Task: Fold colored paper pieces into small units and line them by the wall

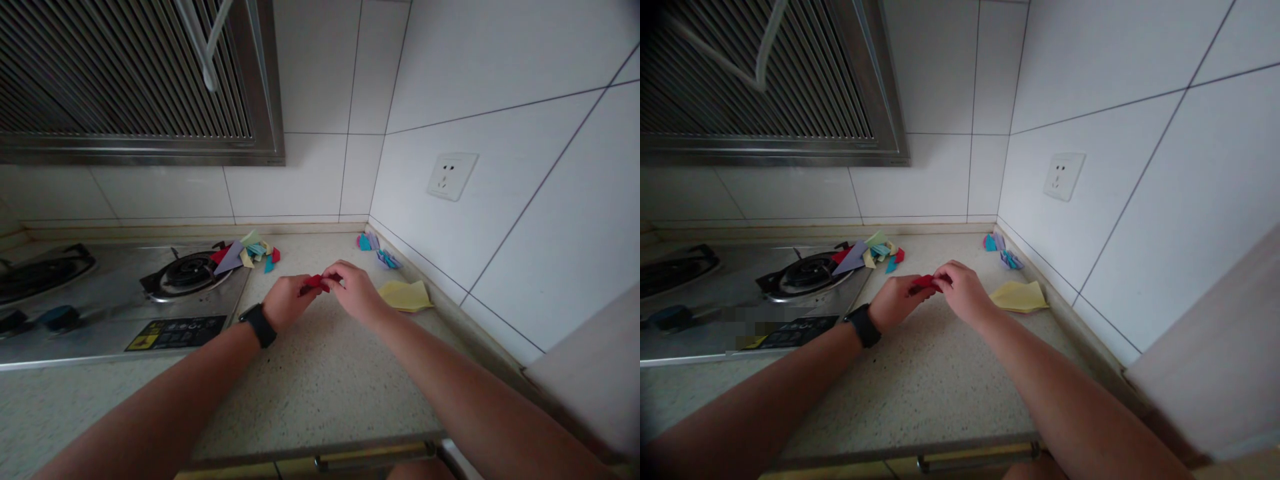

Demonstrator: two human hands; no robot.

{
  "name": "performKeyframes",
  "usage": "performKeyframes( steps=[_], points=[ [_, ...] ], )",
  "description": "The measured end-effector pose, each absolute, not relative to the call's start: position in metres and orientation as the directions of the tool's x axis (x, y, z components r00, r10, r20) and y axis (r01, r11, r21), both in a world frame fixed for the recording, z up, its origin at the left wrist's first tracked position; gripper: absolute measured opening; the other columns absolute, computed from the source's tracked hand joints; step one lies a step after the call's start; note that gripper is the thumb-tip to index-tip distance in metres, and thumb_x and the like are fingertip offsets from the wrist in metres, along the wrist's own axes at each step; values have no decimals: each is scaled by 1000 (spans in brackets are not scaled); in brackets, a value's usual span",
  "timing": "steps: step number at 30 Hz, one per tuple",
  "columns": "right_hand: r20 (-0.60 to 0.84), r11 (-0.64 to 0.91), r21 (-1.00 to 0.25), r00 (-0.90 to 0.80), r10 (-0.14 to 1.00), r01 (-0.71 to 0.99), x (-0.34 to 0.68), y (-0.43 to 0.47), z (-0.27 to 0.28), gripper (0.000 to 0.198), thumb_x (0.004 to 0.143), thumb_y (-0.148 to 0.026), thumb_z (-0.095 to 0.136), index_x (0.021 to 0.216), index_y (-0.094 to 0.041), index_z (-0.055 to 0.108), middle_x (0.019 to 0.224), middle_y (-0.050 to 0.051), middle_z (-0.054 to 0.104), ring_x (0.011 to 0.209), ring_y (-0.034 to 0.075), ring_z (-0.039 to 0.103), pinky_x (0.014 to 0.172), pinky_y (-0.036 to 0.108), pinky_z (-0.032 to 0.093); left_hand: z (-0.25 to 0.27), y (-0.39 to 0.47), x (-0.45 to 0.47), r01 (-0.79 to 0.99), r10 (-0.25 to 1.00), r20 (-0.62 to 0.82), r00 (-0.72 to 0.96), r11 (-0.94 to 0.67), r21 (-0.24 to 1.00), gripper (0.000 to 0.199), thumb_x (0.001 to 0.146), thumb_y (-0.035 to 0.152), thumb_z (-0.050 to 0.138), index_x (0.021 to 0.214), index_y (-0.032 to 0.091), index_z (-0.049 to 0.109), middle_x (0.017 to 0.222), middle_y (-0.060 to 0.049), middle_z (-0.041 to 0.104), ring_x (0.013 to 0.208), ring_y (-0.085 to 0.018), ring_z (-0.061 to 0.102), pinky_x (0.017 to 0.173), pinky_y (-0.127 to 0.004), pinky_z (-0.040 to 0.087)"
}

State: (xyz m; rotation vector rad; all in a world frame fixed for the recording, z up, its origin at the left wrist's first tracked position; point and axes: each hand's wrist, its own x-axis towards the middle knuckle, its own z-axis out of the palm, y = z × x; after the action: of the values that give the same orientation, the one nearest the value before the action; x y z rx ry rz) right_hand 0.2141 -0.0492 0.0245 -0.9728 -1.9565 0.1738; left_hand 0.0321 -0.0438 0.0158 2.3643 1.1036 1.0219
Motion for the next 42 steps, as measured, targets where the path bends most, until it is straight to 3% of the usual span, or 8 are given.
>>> performKeyframes(
  steps=[10, 18, 26, 32, 42],
  points=[
    [658, 724, -333, -401, 637, 605, 214, -55, 31, 13, 83, -7, 59, 81, -20, 60, 83, 4, 61, 83, 18, 55, 76, 32, 43, 17, -48, 33, 525, 726, 524, 446, -686, 503, 22, 87, 33, 57, 83, 18, 72, 70, -4, 69, 63, -14, 60, 60, -23, 42],
    [663, 733, -405, -377, 647, 546, 221, -51, 29, 8, 84, -15, 62, 89, -21, 62, 86, 4, 62, 83, 17, 57, 77, 31, 45, 18, -41, 27, 520, 744, 512, 431, -668, 533, 21, 88, 33, 56, 88, 18, 71, 71, -2, 68, 60, -12, 57, 57, -21, 41],
    [660, 721, -467, -341, 670, 512, 234, -50, 31, 11, 86, -19, 57, 97, -19, 61, 90, 4, 64, 77, 14, 59, 72, 29, 48, 19, -37, 20, 385, 771, 492, 404, -631, 673, 20, 87, 29, 57, 99, 19, 70, 82, -4, 71, 68, -12, 62, 61, -22, 48],
    [545, 685, -521, -419, 726, 509, 233, -53, 29, 16, 84, -24, 62, 100, -20, 61, 89, 3, 68, 79, 15, 62, 73, 28, 48, 14, -33, 18, 241, 772, 478, 420, -602, 761, 25, 88, 33, 57, 100, 15, 68, 80, -6, 69, 69, -13, 62, 62, -24, 50],
    [599, 716, -426, -420, 681, 553, 236, -52, 30, 9, 87, -25, 57, 89, -20, 65, 78, 2, 65, 70, 14, 58, 67, 25, 44, 16, -34, 19, 119, 786, 445, 429, -538, 835, 28, 86, 33, 61, 105, 14, 66, 88, -8, 69, 73, -14, 63, 59, -24, 52]
  ],
)
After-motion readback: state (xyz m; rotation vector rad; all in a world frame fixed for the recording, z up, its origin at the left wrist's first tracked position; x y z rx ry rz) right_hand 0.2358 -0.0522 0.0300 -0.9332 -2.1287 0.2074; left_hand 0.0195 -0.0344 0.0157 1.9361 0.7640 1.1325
